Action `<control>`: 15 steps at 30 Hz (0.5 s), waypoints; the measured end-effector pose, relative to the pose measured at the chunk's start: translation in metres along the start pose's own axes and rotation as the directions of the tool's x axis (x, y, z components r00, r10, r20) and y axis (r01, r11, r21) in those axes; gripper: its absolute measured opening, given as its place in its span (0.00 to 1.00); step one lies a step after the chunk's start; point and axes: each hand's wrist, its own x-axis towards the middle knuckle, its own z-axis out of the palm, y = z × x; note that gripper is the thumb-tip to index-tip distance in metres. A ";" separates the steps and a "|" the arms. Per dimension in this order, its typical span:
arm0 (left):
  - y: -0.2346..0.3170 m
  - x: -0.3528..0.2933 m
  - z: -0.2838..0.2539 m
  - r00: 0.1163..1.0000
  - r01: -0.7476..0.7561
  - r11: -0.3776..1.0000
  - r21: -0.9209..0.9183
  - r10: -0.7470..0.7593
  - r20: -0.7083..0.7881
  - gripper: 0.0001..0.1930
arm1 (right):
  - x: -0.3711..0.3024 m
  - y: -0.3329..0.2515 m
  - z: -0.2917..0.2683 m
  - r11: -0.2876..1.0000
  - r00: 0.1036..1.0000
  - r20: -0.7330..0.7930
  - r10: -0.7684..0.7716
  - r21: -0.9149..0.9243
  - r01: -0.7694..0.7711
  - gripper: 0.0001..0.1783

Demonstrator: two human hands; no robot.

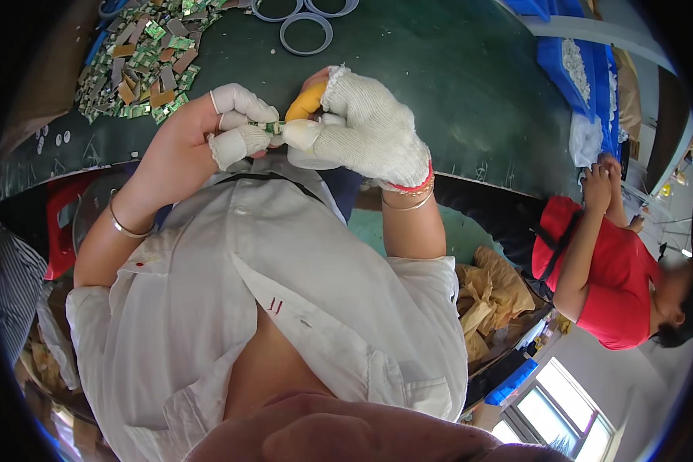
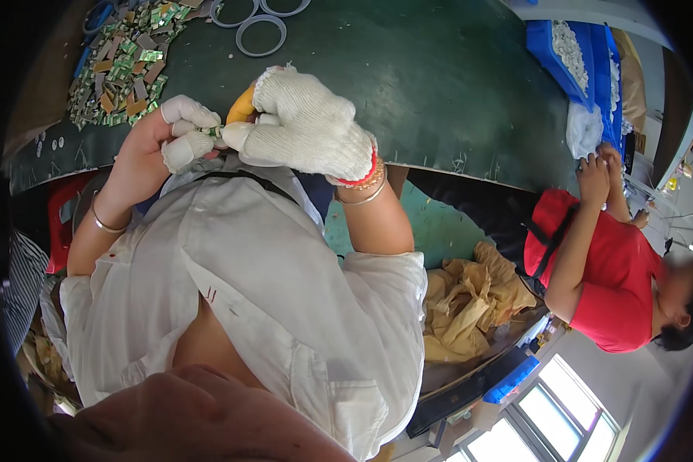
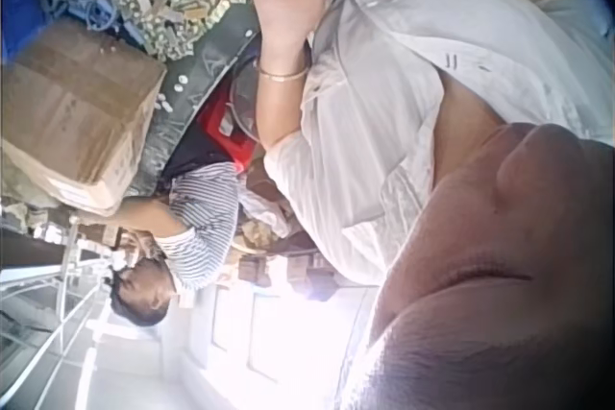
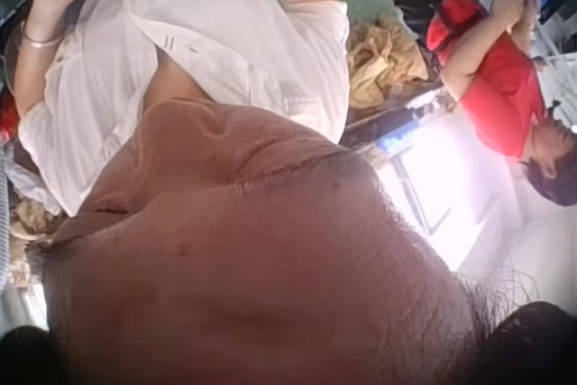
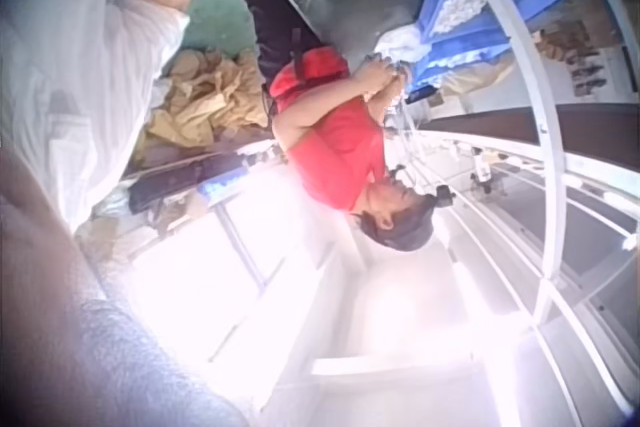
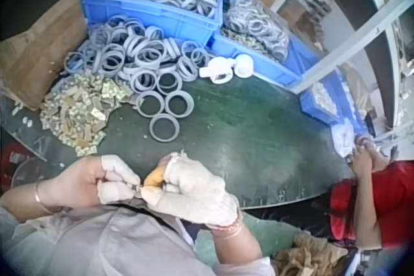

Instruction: Assembling small electronic components by inserting circuit boards into plastic housings at a factory workbench.

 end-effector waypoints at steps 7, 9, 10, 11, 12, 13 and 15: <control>-0.003 -0.001 0.002 1.000 0.006 1.000 -0.029 -0.005 0.007 0.08 | 0.005 -0.012 -0.008 0.995 0.985 0.151 0.089 0.029 -0.095 0.12; 0.002 0.001 0.001 0.999 0.043 0.995 -0.095 -0.042 0.022 0.08 | 0.003 -0.010 -0.006 0.975 0.982 0.094 0.162 0.136 -0.174 0.11; 0.003 0.002 0.000 0.996 0.081 0.984 -0.158 -0.076 0.039 0.08 | 0.002 -0.008 -0.005 0.976 0.982 0.095 0.160 0.136 -0.172 0.11; 0.003 0.002 0.000 0.996 0.081 0.984 -0.158 -0.076 0.036 0.08 | 0.002 -0.005 -0.004 0.969 0.983 0.090 0.158 0.177 -0.172 0.11; 0.002 0.001 0.000 0.997 0.077 0.983 -0.169 -0.071 0.044 0.08 | 0.003 -0.003 -0.003 0.961 0.984 0.084 0.157 0.217 -0.172 0.11; 0.000 0.001 -0.001 0.996 0.076 0.981 -0.181 -0.067 0.052 0.08 | 0.003 -0.004 -0.003 0.961 0.984 0.085 0.157 0.218 -0.172 0.11; -0.001 0.000 0.000 0.998 0.068 0.986 -0.150 -0.065 0.028 0.09 | 0.002 -0.005 -0.003 0.987 0.995 0.078 0.068 0.138 -0.079 0.11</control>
